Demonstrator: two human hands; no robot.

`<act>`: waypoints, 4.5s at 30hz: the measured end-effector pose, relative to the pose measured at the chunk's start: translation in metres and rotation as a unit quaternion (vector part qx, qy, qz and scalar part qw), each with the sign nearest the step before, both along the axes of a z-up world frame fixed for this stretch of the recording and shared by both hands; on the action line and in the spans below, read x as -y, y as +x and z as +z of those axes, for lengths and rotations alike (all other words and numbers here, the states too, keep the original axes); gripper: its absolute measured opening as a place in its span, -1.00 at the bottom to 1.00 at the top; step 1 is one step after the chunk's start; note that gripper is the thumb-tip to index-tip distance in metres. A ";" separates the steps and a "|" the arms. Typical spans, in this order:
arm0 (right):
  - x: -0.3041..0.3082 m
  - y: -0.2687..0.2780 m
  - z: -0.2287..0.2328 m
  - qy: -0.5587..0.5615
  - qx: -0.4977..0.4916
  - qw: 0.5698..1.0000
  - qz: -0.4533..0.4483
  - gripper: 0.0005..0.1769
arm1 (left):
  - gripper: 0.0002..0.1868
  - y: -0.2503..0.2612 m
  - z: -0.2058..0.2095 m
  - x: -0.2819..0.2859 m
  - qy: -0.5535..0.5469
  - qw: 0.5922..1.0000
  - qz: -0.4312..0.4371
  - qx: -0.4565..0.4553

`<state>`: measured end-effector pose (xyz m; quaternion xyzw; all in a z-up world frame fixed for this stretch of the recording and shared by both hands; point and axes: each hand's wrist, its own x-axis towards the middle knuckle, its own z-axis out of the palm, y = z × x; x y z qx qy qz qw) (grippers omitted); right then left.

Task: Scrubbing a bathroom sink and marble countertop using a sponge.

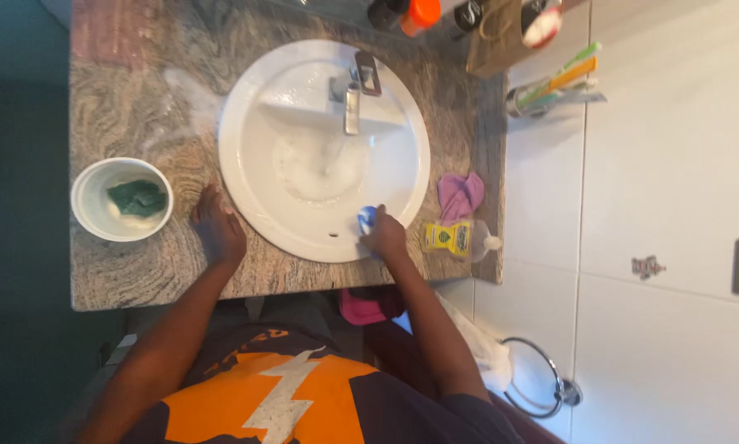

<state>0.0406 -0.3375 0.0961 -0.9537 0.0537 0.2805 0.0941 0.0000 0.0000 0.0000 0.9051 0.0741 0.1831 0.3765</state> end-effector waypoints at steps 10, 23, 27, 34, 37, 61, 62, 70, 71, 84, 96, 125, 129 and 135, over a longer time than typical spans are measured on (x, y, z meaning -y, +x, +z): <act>-0.157 -0.042 0.007 0.080 0.115 0.978 -0.152 -0.13 | -0.56 -0.004 -0.016 -0.003 0.002 1.000 -0.016 0.021; -0.023 -0.056 -0.018 -0.001 0.234 0.948 -0.215 -0.34 | -0.62 -0.002 0.000 -0.007 0.028 0.997 -0.066 0.007; -0.029 -0.050 -0.022 0.001 0.191 0.961 -0.201 -0.32 | -0.64 -0.005 -0.013 -0.007 0.054 0.997 -0.058 0.016; 0.062 -0.019 -0.096 0.121 0.218 0.932 -0.264 -0.43 | -0.64 -0.003 -0.018 -0.010 0.023 0.998 -0.042 0.028; 0.033 -0.007 -0.067 -0.027 0.227 0.973 -0.024 -0.07 | -0.61 -0.006 -0.011 -0.007 -0.017 0.999 -0.044 0.008; 0.088 0.172 -0.146 -0.194 0.123 0.958 0.172 -0.75 | -0.52 0.006 0.013 0.003 0.052 0.996 0.007 -0.070; 0.090 0.195 -0.129 -0.269 0.256 0.903 0.215 -0.69 | -0.52 0.007 0.011 0.003 0.050 0.996 0.006 -0.072; 0.076 0.147 -0.155 -0.321 0.161 0.909 0.211 -0.71 | -0.50 0.006 0.010 0.006 0.049 0.995 -0.005 -0.081; 0.054 0.122 -0.155 -0.283 0.075 0.933 0.207 -0.59 | -0.52 0.006 0.010 0.005 0.042 0.997 -0.005 -0.068; -0.034 0.058 -0.144 0.040 0.030 0.993 0.111 -0.42 | -0.14 0.233 0.163 0.141 0.066 0.943 -0.325 0.031; -0.002 0.071 -0.132 0.065 0.073 0.991 -0.087 -0.15 | -0.29 0.217 0.119 0.149 0.153 0.922 -0.351 0.064; 0.009 0.070 -0.099 0.145 0.166 0.968 -0.116 -0.24 | -0.71 0.189 -0.104 0.130 0.190 0.914 -0.297 -0.201; 0.017 0.102 -0.156 -0.014 0.244 0.968 -0.059 -0.20 | -0.52 0.178 -0.021 0.129 0.131 0.938 -0.177 -0.266; -0.033 0.113 -0.268 0.005 0.264 0.957 -0.117 -0.23 | -0.44 0.171 -0.183 0.076 -0.469 0.808 -0.007 -0.357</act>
